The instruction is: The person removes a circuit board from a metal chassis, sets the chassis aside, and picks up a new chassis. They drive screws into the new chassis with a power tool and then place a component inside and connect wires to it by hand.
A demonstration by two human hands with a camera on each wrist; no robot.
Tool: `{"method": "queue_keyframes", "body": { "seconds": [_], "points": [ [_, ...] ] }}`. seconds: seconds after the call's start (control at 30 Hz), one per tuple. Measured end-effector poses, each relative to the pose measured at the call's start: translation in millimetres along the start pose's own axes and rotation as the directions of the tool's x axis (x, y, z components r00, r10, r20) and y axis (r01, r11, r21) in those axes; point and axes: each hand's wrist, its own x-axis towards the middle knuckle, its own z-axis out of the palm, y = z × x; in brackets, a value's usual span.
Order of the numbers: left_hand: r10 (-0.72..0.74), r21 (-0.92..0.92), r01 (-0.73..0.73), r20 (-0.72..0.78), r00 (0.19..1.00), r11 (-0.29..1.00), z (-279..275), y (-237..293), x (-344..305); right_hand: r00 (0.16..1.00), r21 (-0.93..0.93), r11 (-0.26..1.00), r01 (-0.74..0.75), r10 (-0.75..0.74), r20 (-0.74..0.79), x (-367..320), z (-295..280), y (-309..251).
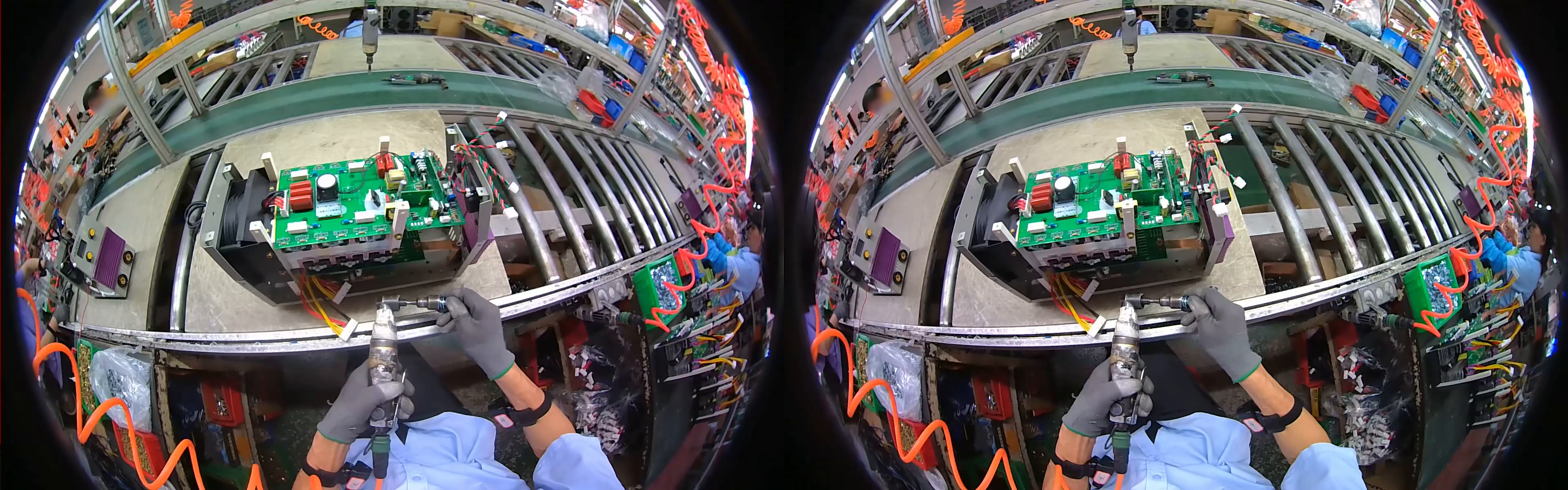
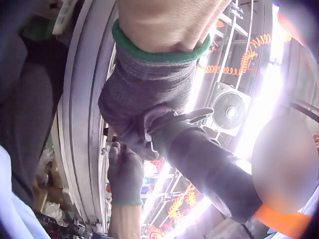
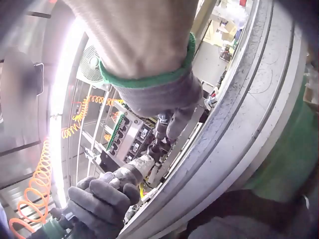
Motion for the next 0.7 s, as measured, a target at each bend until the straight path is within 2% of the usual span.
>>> {"method": "queue_keyframes", "body": {
  "seconds": [0.13, 0.23, 0.33, 0.43, 0.53, 0.63, 0.7],
  "points": [
    [0.019, -0.042, -0.018, 0.019, 1.000, 0.999, 1.5, -7.1, 7.6, 0.995, 0.050, 0.999, 0.021, -0.015, -0.103, 1.2, 5.6, 14.2],
    [0.028, -0.123, -0.022, 0.045, 0.999, 0.992, 5.6, -8.0, 11.3, 0.974, 0.163, 0.986, 0.048, -0.010, -0.225, 2.0, 18.6, 7.4],
    [0.023, -0.131, -0.016, 0.055, 0.998, 0.991, 8.9, -7.8, 11.7, 0.961, 0.049, 0.994, 0.101, -0.084, -0.265, 5.7, 21.0, 7.0],
    [0.025, -0.099, -0.019, 0.055, 0.998, 0.995, 9.8, -4.4, 9.9, 0.972, -0.038, 0.998, 0.045, -0.053, -0.228, 5.8, 18.5, 3.5],
    [0.033, -0.084, -0.028, 0.060, 0.998, 0.996, 7.5, -3.7, 10.5, 0.970, -0.070, 0.996, 0.059, -0.074, -0.233, 6.3, 17.2, 4.8],
    [0.028, -0.077, -0.024, 0.051, 0.998, 0.997, 7.4, -2.1, 12.5, 0.939, -0.346, 0.925, 0.155, -0.247, -0.241, 13.3, 1.6, 7.1],
    [0.037, -0.060, -0.035, 0.037, 0.999, 0.998, 8.9, 2.0, 14.5, 0.830, -0.417, 0.891, 0.179, -0.364, -0.421, 23.9, -7.7, -10.1]
  ]
}}
